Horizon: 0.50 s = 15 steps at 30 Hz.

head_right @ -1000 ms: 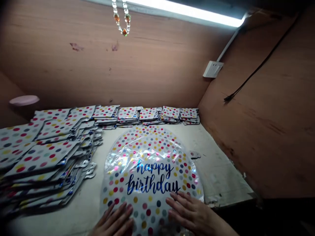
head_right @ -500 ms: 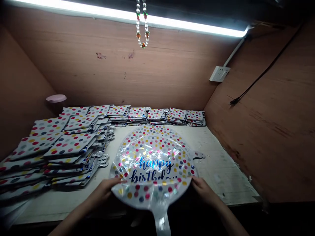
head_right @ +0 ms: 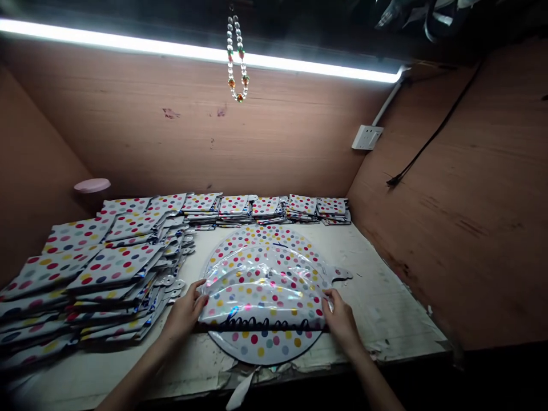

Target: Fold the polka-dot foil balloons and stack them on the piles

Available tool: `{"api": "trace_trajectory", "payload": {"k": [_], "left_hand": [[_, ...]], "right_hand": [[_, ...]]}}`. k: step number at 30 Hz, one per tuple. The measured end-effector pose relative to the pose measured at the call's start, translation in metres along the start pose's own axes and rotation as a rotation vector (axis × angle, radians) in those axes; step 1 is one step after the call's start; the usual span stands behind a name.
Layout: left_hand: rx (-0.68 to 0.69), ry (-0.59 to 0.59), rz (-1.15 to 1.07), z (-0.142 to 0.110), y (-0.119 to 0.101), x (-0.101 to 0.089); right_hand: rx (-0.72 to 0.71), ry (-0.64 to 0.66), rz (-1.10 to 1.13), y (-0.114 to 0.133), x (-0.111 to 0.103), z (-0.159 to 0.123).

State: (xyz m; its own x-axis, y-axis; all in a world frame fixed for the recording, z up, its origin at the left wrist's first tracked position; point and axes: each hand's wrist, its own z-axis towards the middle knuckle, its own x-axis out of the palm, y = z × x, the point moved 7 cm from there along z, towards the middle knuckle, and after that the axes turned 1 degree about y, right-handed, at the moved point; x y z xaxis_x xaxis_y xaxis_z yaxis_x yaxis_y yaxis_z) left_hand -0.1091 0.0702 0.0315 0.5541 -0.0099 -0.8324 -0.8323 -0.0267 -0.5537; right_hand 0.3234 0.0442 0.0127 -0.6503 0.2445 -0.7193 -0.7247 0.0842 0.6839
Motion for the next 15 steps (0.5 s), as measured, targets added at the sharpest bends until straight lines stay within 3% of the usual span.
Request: {"api": "trace_trajectory", "payload": {"k": [5, 9, 10, 12, 15], "left_hand": [[-0.076, -0.032, 0.234, -0.001, -0.005, 0.005], [-0.055, -0.138, 0.359, -0.011, -0.003, 0.0], [-0.003, -0.194, 0.397, -0.014, -0.007, -0.003], [0.239, -0.256, 0.459, -0.024, -0.023, -0.001], [0.688, -0.103, 0.487, -0.047, -0.046, 0.02]], "right_hand": [[-0.078, -0.139, -0.109, 0.015, 0.0, -0.009], [-0.141, -0.059, -0.122, 0.016, -0.009, -0.01], [-0.18, -0.057, -0.121, 0.015, -0.014, -0.013], [-0.324, -0.071, -0.147, 0.018, -0.024, -0.023], [-0.6, 0.003, -0.215, 0.023, -0.024, -0.048]]}}
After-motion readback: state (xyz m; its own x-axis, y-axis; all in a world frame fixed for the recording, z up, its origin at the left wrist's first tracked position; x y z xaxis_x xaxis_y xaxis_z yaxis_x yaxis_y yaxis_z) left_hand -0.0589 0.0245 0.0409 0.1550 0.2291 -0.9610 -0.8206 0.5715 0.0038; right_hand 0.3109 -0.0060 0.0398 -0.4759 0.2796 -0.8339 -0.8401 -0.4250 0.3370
